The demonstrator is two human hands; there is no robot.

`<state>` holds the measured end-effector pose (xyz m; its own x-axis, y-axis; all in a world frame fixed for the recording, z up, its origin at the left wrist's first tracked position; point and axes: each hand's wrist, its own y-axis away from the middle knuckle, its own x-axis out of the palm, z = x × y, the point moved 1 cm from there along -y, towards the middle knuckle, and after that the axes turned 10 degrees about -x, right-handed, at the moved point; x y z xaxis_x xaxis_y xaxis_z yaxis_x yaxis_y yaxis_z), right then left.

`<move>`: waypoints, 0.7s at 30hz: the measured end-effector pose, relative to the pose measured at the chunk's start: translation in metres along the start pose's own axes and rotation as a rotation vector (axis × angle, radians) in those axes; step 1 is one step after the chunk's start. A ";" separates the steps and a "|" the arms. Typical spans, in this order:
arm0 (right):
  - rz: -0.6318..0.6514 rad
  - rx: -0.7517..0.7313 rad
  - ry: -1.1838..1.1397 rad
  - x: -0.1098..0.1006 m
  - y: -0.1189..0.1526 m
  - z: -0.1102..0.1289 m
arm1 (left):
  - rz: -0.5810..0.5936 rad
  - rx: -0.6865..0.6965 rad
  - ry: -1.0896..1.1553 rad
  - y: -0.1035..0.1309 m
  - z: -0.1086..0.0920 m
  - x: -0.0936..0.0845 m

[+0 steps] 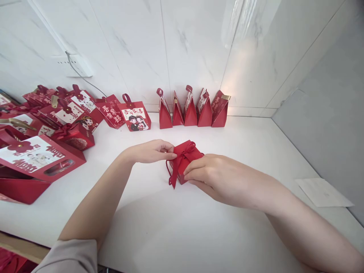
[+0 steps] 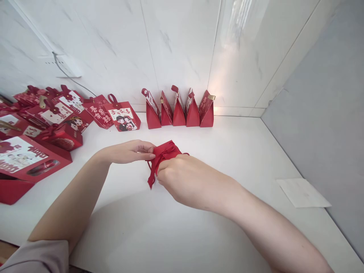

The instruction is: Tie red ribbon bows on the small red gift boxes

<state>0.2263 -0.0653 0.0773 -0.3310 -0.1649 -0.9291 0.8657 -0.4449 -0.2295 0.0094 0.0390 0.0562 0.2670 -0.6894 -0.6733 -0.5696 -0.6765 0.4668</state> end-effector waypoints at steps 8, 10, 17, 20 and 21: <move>-0.066 -0.083 0.397 0.034 -0.023 -0.012 | -0.021 -0.018 0.044 0.003 -0.008 0.000; -0.057 -0.135 0.407 0.043 -0.028 -0.013 | -0.014 -0.014 0.052 0.003 -0.008 0.000; -0.144 -0.135 0.380 0.033 -0.023 -0.010 | -0.014 0.004 0.065 0.002 -0.007 0.000; -0.095 -0.033 0.166 0.011 -0.011 -0.012 | -0.022 -0.010 0.051 0.001 -0.007 0.001; -0.044 -0.007 0.090 0.004 -0.008 -0.013 | -0.027 -0.020 0.050 0.001 -0.006 0.001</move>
<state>0.2234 -0.0508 0.0713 -0.3337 -0.0652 -0.9404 0.8538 -0.4438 -0.2722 0.0139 0.0358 0.0595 0.3212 -0.6823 -0.6567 -0.5456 -0.7001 0.4606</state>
